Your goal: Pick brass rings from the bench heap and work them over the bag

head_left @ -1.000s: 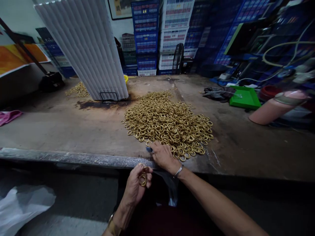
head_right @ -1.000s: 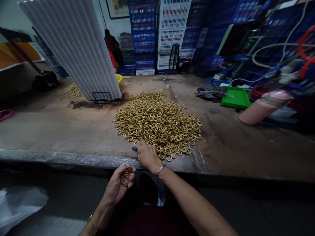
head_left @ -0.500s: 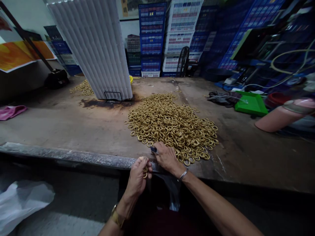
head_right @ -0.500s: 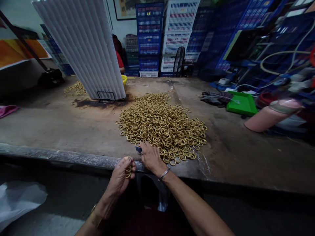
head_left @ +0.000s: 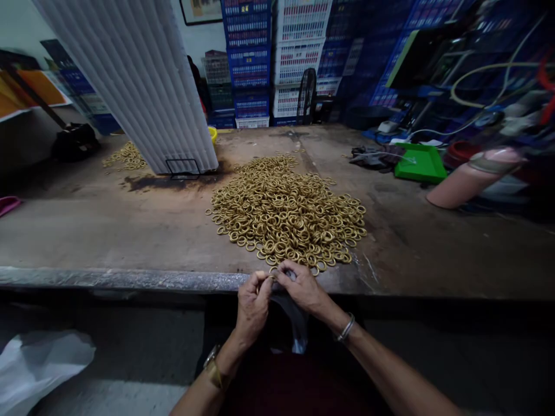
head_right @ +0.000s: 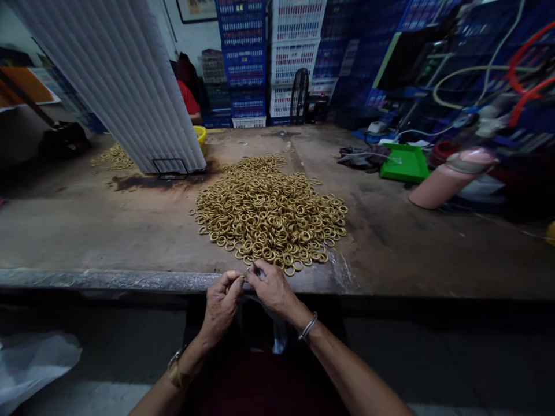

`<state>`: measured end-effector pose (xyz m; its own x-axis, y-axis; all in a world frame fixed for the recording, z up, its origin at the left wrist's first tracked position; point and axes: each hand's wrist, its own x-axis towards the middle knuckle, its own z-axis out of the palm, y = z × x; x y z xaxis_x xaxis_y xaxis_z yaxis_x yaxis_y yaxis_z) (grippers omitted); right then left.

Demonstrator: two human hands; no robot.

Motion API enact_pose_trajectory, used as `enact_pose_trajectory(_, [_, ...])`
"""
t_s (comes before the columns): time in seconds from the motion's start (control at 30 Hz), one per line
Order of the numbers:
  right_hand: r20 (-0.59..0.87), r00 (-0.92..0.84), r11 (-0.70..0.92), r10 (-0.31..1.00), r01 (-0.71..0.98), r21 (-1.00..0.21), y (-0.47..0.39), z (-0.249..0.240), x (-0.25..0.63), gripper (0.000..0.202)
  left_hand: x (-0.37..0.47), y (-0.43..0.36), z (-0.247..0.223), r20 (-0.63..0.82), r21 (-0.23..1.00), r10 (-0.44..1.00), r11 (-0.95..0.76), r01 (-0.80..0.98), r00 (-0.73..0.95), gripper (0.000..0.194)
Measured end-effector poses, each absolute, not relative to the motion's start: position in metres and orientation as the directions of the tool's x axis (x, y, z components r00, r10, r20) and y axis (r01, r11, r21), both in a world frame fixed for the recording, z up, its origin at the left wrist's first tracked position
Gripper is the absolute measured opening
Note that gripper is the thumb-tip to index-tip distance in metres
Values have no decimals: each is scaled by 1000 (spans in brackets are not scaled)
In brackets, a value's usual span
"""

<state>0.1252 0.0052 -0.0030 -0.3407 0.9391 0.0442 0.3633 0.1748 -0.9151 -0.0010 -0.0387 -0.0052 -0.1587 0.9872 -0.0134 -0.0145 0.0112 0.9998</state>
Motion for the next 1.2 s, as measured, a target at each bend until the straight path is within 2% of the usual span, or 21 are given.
enact_pose_trajectory(0.1, [-14, -326, 108, 945, 353, -930, 1, -4, 131, 21, 4, -42, -4, 38, 999, 989, -33, 38, -143, 14])
enact_pose_trajectory(0.17, [-48, -329, 61, 943, 312, -948, -1, -4, 133, 24, 6, -43, -4, -4, 1000, 993, 6, 22, -116, 16])
enact_pose_trajectory(0.33, [-66, -275, -1, 959, 228, -974, -2, -3, 136, 22, 8, -48, -2, -292, 936, 952, 303, -178, 88, 25])
enact_pose_trajectory(0.47, [-106, -268, -66, 958, 152, -986, -4, 0, 138, 19, 9, -48, -2, -330, 850, 918, 390, -355, 219, 25])
enact_pose_trajectory(0.6, [-99, -258, -68, 961, 126, -990, -4, -2, 141, 20, 10, -48, -2, -339, 821, 912, 407, -399, 232, 23])
enact_pose_trajectory(0.67, [-69, -238, -29, 969, 169, -985, -4, -5, 142, 19, 11, -48, -3, -337, 818, 916, 399, -414, 218, 23])
enact_pose_trajectory(0.77, [39, -237, 124, 971, 352, -928, -5, -10, 146, 16, 12, -49, -4, -332, 827, 927, 376, -419, 176, 24])
enact_pose_trajectory(0.83, [107, -320, 263, 941, 496, -828, -8, -12, 148, 14, 12, -49, -5, -325, 842, 933, 360, -402, 155, 25])
enact_pose_trajectory(0.93, [103, -451, 397, 886, 628, -669, -13, -11, 150, 11, 11, -49, -7, -299, 881, 945, 328, -342, 134, 27])
enact_pose_trajectory(1.07, [68, -490, 434, 869, 688, -581, -15, -8, 148, 10, 9, -47, -9, -239, 943, 966, 256, -212, 102, 29])
enact_pose_trajectory(1.2, [-4, -534, 424, 845, 675, -604, -14, -4, 146, 11, 6, -48, -6, -188, 971, 980, 196, -137, 71, 30])
